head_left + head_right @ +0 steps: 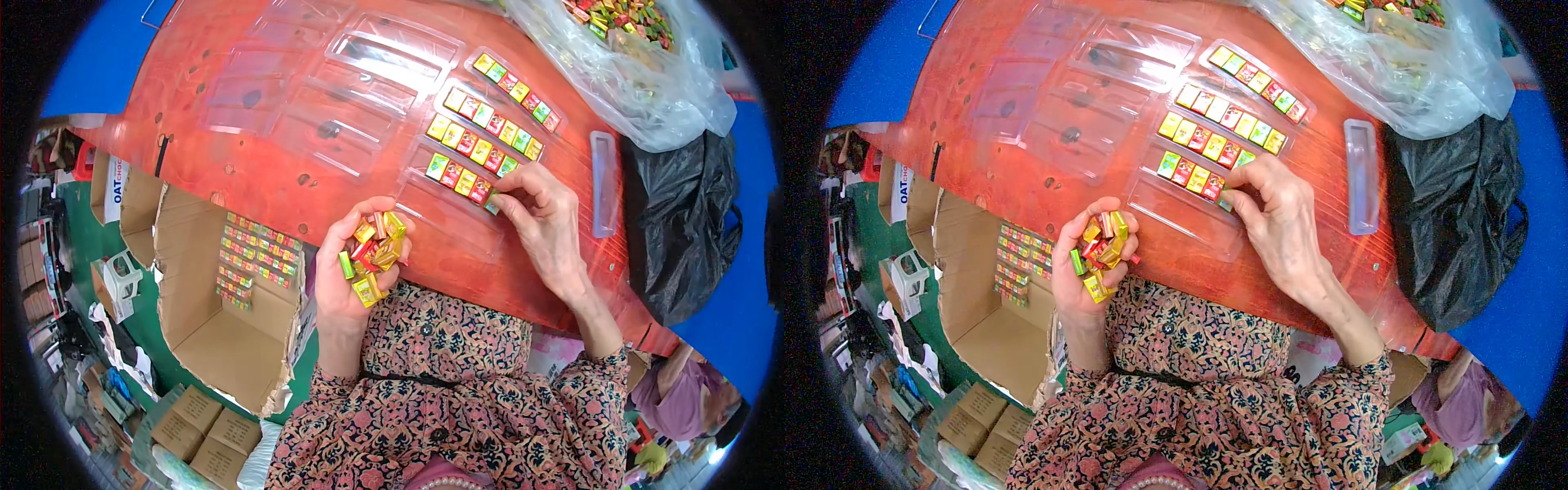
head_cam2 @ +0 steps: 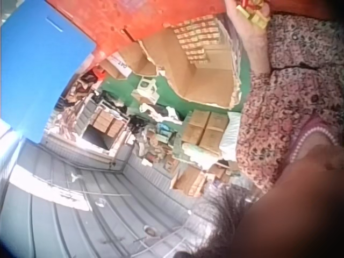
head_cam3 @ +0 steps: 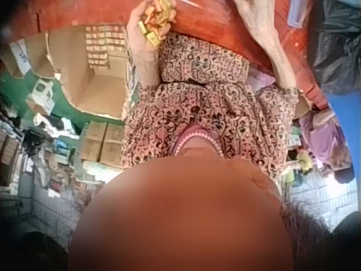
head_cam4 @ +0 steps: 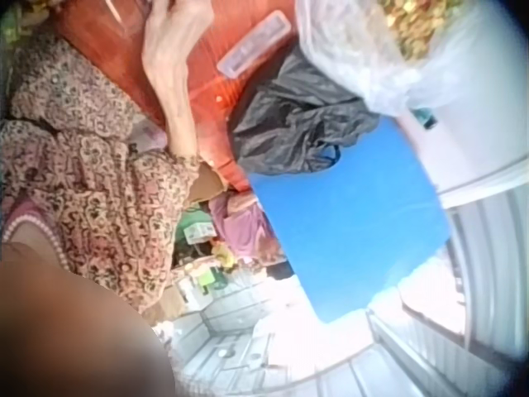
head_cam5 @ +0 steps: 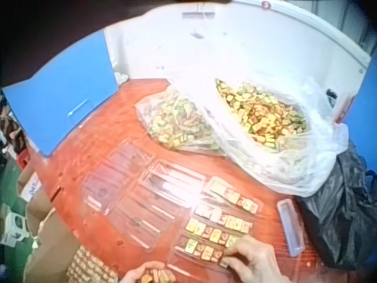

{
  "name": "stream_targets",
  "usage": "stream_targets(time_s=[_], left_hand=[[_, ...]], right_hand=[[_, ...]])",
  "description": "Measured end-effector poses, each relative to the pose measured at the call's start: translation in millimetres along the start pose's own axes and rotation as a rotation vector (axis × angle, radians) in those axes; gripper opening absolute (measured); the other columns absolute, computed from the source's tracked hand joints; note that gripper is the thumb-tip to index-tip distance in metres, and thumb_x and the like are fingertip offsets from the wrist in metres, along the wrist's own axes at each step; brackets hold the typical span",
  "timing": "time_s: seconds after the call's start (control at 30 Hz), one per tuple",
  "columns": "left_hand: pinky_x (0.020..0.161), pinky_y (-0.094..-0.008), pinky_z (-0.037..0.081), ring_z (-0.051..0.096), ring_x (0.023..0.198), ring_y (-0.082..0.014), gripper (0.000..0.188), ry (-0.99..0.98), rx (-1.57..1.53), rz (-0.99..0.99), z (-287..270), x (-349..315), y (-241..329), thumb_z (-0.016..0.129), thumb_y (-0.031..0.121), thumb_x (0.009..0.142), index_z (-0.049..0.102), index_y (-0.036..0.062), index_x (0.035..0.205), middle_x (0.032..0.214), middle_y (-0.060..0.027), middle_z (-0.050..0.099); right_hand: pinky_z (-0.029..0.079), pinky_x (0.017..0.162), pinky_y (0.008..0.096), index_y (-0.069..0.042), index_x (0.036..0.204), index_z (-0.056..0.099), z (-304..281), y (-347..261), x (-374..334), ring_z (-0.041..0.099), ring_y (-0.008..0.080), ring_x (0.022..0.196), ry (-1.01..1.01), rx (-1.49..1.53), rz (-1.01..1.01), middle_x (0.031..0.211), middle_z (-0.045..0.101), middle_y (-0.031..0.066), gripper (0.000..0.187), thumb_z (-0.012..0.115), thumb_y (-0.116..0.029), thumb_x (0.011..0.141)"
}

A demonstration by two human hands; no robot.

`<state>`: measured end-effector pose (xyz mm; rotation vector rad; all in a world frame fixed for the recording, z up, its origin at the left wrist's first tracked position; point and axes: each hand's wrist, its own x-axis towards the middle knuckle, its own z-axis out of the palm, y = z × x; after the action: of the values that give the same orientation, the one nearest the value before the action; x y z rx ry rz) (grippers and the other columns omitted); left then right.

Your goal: Sorting and arranging small yellow and red toy boxes into plastic trays.

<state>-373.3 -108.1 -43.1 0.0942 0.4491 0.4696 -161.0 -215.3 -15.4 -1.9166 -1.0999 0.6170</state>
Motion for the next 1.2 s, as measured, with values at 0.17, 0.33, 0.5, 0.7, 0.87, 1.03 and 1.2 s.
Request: stream_targets(time_s=[0.17,0.33,0.5,0.7,0.87,1.03,1.2], left_hand=[[0.04,-0.0243,0.046,0.06,0.077,-0.0242,0.039,-0.011,-0.005,0.002,1.1,-0.2,-0.3,0.036,0.029,0.096,0.049,0.0005,0.119,0.102,-0.0223,0.059],[0.038,-0.0226,0.042,0.053,0.076,-0.0249,0.041,-0.004,0.007,0.019,-0.5,-0.5,-0.8,0.034,0.028,0.097,0.048,-0.0013,0.122,0.104,-0.0244,0.054],[0.039,-0.0224,0.043,0.054,0.077,-0.0255,0.041,0.023,0.044,0.017,4.0,0.4,0.1,0.035,0.028,0.097,0.048,-0.0018,0.122,0.104,-0.0244,0.055],[0.038,-0.0247,0.045,0.058,0.077,-0.0288,0.041,0.109,-0.013,-0.039,11.9,1.1,0.0,0.036,0.028,0.097,0.049,-0.0031,0.121,0.102,-0.0254,0.057],[0.04,-0.0241,0.047,0.064,0.072,-0.0233,0.043,0.067,0.093,-0.058,22.5,2.5,-6.2,0.036,0.035,0.097,0.054,-0.0005,0.114,0.094,-0.0187,0.064],[0.041,-0.0258,0.05,0.066,0.067,-0.0245,0.041,0.057,0.055,-0.112,23.7,2.6,-11.6,0.035,0.037,0.097,0.056,0.0023,0.105,0.083,-0.0146,0.066],[0.041,-0.0263,0.05,0.067,0.069,-0.0257,0.041,0.112,0.003,-0.113,24.6,3.8,-15.2,0.036,0.036,0.097,0.057,0.0018,0.106,0.083,-0.0135,0.066]], right_hand=[[0.045,0.061,0.0344,0.001,0.081,0.058,7.0,1.8,-3.8,0.057,0.0273,0.07,0.083,-0.277,-0.195,0.078,0.054,0.013,0.012,0.068,0.001,0.073],[0.046,0.061,0.0344,0.001,0.082,0.059,8.0,5.7,-6.2,0.058,0.0271,0.07,0.057,-0.32,-0.238,0.078,0.055,0.0125,0.013,0.068,0.001,0.074],[0.046,0.062,0.0314,0.001,0.083,0.06,4.9,0.2,-5.7,0.058,0.0242,0.07,0.035,-0.247,-0.201,0.079,0.057,0.0119,0.009,0.066,0.001,0.076],[0.044,0.063,0.0275,0.003,0.085,0.062,4.0,-34.4,-3.5,0.056,0.016,0.071,-0.092,0.031,-0.007,0.079,0.06,0.0078,0.008,0.065,0.0,0.079],[0.044,0.064,0.0301,0.0,0.086,0.064,17.9,-48.8,10.4,0.057,0.0205,0.073,-0.123,0.109,-0.335,0.08,0.06,0.0091,0.006,0.063,-0.002,0.08],[0.043,0.07,0.0351,-0.005,0.097,0.067,25.2,-55.4,19.1,0.053,0.0258,0.08,-0.263,-0.078,-0.406,0.078,0.053,0.0095,0.017,0.062,-0.008,0.081],[0.043,0.072,0.0366,-0.006,0.101,0.065,21.5,-51.8,16.6,0.051,0.026,0.081,-0.344,-0.115,-0.381,0.08,0.051,0.0096,0.021,0.061,-0.01,0.081]])
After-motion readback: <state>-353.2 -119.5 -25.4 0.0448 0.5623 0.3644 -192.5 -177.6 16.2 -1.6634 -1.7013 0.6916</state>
